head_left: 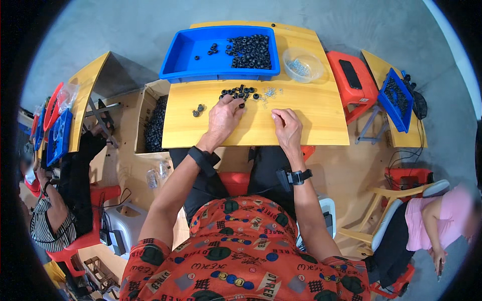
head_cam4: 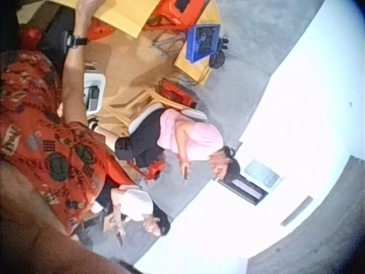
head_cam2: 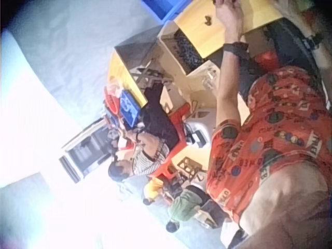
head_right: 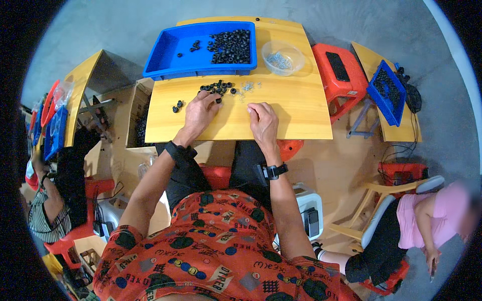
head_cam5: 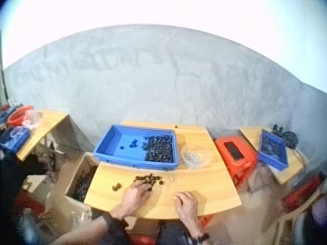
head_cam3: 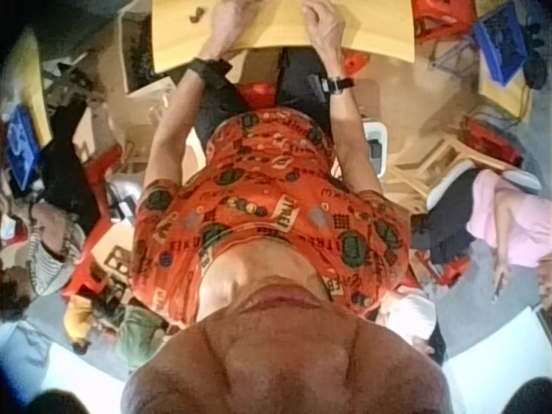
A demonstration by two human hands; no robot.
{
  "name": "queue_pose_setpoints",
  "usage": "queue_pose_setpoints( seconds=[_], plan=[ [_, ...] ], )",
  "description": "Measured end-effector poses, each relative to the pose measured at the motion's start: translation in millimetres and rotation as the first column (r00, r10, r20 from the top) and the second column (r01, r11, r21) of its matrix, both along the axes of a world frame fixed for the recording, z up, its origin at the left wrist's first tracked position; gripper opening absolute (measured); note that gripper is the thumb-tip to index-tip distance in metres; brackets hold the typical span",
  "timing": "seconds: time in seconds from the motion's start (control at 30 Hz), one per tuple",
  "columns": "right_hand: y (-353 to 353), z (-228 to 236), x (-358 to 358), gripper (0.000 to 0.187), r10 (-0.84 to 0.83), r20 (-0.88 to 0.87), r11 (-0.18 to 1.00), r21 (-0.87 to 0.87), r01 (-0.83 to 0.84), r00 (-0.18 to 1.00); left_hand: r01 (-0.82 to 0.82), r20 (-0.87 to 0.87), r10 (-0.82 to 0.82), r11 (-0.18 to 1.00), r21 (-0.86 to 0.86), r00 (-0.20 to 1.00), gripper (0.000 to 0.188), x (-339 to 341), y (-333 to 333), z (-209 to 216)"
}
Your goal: Assembling small black plastic components by hand at a workbench.
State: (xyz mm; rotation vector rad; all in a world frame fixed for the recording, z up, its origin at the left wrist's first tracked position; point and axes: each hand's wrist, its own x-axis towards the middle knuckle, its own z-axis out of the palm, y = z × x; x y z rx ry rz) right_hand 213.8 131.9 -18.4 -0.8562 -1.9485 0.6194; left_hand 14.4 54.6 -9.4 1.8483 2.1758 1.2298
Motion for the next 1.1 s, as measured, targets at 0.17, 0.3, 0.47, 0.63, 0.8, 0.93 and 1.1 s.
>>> queue_pose_setpoints(
  seconds=[0.17, 0.3, 0.47, 0.63, 0.8, 0.93, 1.1],
  plan=[
    [-1.1, 5.1, -0.4, 0.01, -0.019, -0.005, 0.997, -0.082, 0.018, 1.0, -0.008, -0.045, 0.011, 0.998, 0.054, 0.999, 0.017, 3.8, 0.7, -7.7],
    [0.2, 9.0, -6.4, 0.011, -0.039, -0.031, 0.976, -0.216, 0.032, 0.999, 0.005, 0.227, -0.023, 0.997, 0.079, 0.974, 0.017, -0.4, -14.1, -17.4],
    [2.2, 14.3, -35.9, 0.012, -0.003, 0.079, 0.99, 0.14, -0.008, 0.997, 0.022, 0.393, -0.072, 0.991, 0.131, 0.917, 0.022, 2.3, -15.5, -10.6],
    [7.6, 9.5, -59.6, 0.007, -0.062, 0.158, 0.966, 0.258, 0.02, 0.985, -0.008, 0.515, -0.041, 0.996, 0.092, 0.856, 0.022, 0.1, -19.0, -16.3],
    [10.8, 5.0, -64.4, 0.004, -0.057, 0.241, 0.967, 0.253, -0.006, 0.969, -0.005, 0.51, -0.049, 0.995, 0.105, 0.859, 0.022, -1.5, -22.4, -8.8],
    [5.2, 14.3, -57.7, 0.007, 0.042, 0.073, 0.985, 0.165, -0.054, 0.996, 0.012, 0.603, -0.12, 0.983, 0.181, 0.788, 0.024, -2.8, -17.3, -11.6],
    [-25.3, 28.9, -56.0, 0.01, 0.167, -0.102, 0.954, -0.233, -0.187, 0.981, 0.001, 0.806, -0.179, 0.976, 0.216, 0.564, 0.028, -8.4, -20.9, -26.6]
  ],
)
